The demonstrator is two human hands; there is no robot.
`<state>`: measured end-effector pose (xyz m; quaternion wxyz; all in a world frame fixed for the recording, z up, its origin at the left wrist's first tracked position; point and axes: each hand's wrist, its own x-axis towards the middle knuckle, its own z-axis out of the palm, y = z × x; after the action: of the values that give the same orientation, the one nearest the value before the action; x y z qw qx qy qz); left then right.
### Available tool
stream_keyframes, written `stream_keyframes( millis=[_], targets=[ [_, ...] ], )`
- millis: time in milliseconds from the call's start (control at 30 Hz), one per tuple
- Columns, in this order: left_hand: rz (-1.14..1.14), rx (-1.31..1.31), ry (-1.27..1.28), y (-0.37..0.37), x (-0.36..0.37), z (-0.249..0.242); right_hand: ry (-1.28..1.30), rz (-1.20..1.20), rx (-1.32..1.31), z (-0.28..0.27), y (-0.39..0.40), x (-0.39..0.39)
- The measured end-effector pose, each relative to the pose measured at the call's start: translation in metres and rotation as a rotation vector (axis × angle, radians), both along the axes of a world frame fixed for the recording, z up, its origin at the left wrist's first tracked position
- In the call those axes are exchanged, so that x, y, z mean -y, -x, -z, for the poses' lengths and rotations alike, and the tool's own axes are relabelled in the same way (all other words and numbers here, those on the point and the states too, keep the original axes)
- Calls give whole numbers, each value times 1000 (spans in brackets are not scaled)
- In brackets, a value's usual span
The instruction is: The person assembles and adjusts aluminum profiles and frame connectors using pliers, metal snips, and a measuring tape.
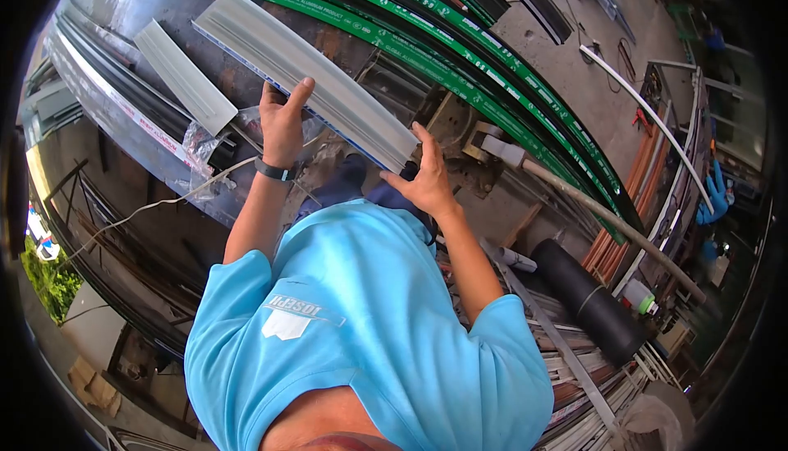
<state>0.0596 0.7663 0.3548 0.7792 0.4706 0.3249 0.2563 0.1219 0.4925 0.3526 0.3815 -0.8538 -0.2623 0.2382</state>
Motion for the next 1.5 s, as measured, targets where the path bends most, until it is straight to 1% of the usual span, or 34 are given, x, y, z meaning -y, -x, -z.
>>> stream_keyframes(
  millis=[133,233,267,300,333,367,400,467,533,600,633,767,967,1033,1133,1167,1233,1267,1300,1367,1400,1467,1500],
  targets=[
    [1,-58,4,5,1,2,9,-4,-49,0,-1,1],
    [-20,-17,18,4,5,5,41,-11,-58,-2,2,-1],
    [-38,56,47,3,7,11,38,-19,-57,1,3,0],
    [-27,57,56,3,8,12,70,-10,-82,-2,3,-1],
    [-23,18,4,4,9,15,69,-8,-94,-5,4,-2],
    [-31,44,60,4,12,15,79,-23,-71,-1,4,2],
    [-51,40,43,2,13,21,97,-30,-42,2,5,3],
    [-20,16,20,2,13,17,114,-66,-59,-1,5,-3],
    [-15,48,105,1,15,21,139,-75,-61,-7,0,4],
    [-6,96,136,-1,16,14,154,-75,-64,-13,-1,1],
    [28,97,119,0,14,13,133,-96,-26,-11,-4,5],
    [129,119,92,0,14,8,103,-62,-61,-16,-14,9],
    [201,141,121,0,21,7,87,-44,-4,-9,-17,13],
    [261,159,158,2,22,13,57,-9,26,-7,-15,14],
    [399,158,174,1,29,13,148,8,-119,-1,-17,24],
    [451,155,172,-2,33,10,131,45,-119,1,-15,31],
    [626,138,71,-15,42,6,97,109,-114,1,-6,53],
    [708,129,18,-22,47,4,121,149,-74,1,3,69],
    [758,122,-145,-26,56,14,141,189,-34,-3,14,86],
    [911,86,-22,-30,83,40,180,221,-33,-19,38,117],
    [978,88,-39,-30,98,56,263,238,-20,-26,55,139],
    [1151,79,22,-21,128,66,389,264,-4,-34,87,181],
    [1216,25,63,-15,144,72,434,276,-2,-37,101,196]
  ],
)
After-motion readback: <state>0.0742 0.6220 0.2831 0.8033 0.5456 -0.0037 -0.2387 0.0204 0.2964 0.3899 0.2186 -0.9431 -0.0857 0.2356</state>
